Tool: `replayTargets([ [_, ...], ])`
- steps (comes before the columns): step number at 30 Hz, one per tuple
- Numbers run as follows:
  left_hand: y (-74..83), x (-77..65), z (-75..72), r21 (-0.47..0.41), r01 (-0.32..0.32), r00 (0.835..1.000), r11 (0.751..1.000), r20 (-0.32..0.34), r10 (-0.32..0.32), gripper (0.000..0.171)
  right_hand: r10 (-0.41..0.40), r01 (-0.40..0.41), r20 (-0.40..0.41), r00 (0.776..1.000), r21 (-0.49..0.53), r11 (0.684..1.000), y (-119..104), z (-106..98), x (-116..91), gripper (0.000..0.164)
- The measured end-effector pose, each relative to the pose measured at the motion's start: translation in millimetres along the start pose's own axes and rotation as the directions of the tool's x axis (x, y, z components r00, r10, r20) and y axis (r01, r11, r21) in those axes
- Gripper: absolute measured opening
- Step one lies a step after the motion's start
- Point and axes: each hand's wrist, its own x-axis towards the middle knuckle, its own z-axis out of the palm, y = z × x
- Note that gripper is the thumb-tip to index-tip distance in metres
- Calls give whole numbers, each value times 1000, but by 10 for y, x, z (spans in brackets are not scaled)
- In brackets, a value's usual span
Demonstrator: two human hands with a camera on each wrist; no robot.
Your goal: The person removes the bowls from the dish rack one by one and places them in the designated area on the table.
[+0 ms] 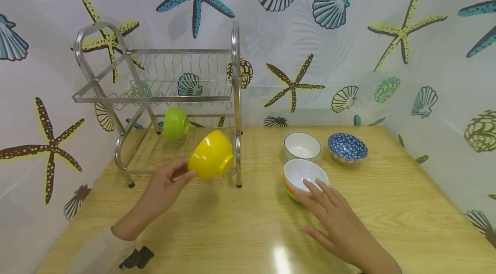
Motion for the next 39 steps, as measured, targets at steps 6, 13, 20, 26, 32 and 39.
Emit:
replayTargets([
  [6,62,-54,79,31,-106,994,994,11,106,22,12,-12,2,1000,5,1000,3,-34,28,64],
  [13,97,-98,190,74,-327,945,942,44,324,25,4,-3,-8,1000,17,1000,8,-52,48,66],
  [20,142,-127,294,191,-532,846,825,68,529,32,2,-1,-20,1000,14,1000,-16,-88,71,68],
  [26,211,-158,397,238,-662,745,710,103,660,20,-11,11,-9,1000,33,999,-38,-111,83,63],
  [32,267,-194,488,268,-738,669,619,170,724,18,-57,58,-20,998,69,996,-42,-98,86,62],
  [39,301,-229,585,292,-796,597,530,239,766,14,-133,139,-62,989,114,984,-95,-84,110,59],
])
